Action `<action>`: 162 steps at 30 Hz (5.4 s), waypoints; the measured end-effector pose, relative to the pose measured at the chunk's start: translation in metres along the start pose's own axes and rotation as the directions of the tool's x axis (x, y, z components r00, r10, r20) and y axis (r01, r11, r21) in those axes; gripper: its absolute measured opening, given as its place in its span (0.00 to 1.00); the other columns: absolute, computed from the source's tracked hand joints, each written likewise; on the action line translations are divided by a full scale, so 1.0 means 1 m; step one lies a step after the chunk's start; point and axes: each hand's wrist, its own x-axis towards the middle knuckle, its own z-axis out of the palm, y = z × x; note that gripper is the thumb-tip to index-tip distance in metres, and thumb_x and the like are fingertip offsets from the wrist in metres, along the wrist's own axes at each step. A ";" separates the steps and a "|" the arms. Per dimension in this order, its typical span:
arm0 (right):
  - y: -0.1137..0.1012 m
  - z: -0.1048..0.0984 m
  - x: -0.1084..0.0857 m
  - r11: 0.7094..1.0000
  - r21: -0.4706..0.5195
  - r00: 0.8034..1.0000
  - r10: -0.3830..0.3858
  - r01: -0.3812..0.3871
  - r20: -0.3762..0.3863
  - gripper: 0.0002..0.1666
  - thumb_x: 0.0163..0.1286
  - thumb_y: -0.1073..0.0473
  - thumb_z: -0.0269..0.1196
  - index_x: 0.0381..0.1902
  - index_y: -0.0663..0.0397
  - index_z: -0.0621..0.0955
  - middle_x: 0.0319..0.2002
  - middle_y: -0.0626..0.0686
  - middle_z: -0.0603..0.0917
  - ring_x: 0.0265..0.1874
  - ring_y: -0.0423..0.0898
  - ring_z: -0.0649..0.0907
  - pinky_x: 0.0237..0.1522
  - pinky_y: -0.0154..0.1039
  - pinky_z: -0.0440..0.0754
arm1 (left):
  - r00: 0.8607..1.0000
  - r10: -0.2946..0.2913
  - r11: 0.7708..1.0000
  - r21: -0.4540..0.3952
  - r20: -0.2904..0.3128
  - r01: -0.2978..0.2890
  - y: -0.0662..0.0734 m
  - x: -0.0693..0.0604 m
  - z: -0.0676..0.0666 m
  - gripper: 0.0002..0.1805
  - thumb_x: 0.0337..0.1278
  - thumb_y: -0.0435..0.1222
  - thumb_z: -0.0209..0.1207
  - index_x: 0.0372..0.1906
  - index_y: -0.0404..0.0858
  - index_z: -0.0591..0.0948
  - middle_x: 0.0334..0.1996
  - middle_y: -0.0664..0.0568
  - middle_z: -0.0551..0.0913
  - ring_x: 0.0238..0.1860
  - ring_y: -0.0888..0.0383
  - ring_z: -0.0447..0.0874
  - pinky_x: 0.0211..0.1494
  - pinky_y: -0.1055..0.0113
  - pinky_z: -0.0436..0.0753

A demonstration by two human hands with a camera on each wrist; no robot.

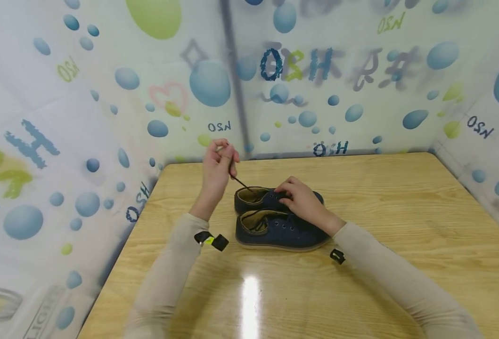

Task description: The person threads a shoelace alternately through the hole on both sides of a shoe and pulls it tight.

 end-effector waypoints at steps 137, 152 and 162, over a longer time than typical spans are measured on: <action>-0.011 -0.008 0.016 0.986 -0.154 0.993 0.075 -0.060 0.090 0.14 0.71 0.60 0.63 0.53 0.54 0.85 0.45 0.55 0.86 0.39 0.50 0.85 0.44 0.48 0.84 | 0.883 -0.293 0.828 0.560 0.366 0.042 -0.023 0.001 0.000 0.14 0.69 0.43 0.59 0.50 0.39 0.85 0.38 0.46 0.88 0.38 0.52 0.86 0.38 0.65 0.80; -0.011 -0.007 0.016 0.987 -0.150 0.994 0.077 -0.063 0.083 0.15 0.70 0.60 0.63 0.53 0.52 0.85 0.45 0.54 0.86 0.38 0.49 0.85 0.42 0.46 0.83 | 0.928 -0.176 0.982 -0.003 0.329 0.188 -0.017 -0.004 0.005 0.13 0.71 0.38 0.56 0.53 0.38 0.84 0.32 0.60 0.89 0.49 0.60 0.87 0.68 0.61 0.77; -0.012 -0.008 0.015 0.987 -0.139 0.992 0.089 -0.076 0.095 0.15 0.71 0.59 0.63 0.54 0.50 0.85 0.45 0.53 0.85 0.34 0.46 0.83 0.36 0.42 0.79 | 0.923 0.003 0.827 -0.520 0.386 0.214 0.001 -0.004 0.009 0.18 0.76 0.36 0.40 0.60 0.37 0.74 0.42 0.51 0.88 0.48 0.55 0.85 0.59 0.63 0.80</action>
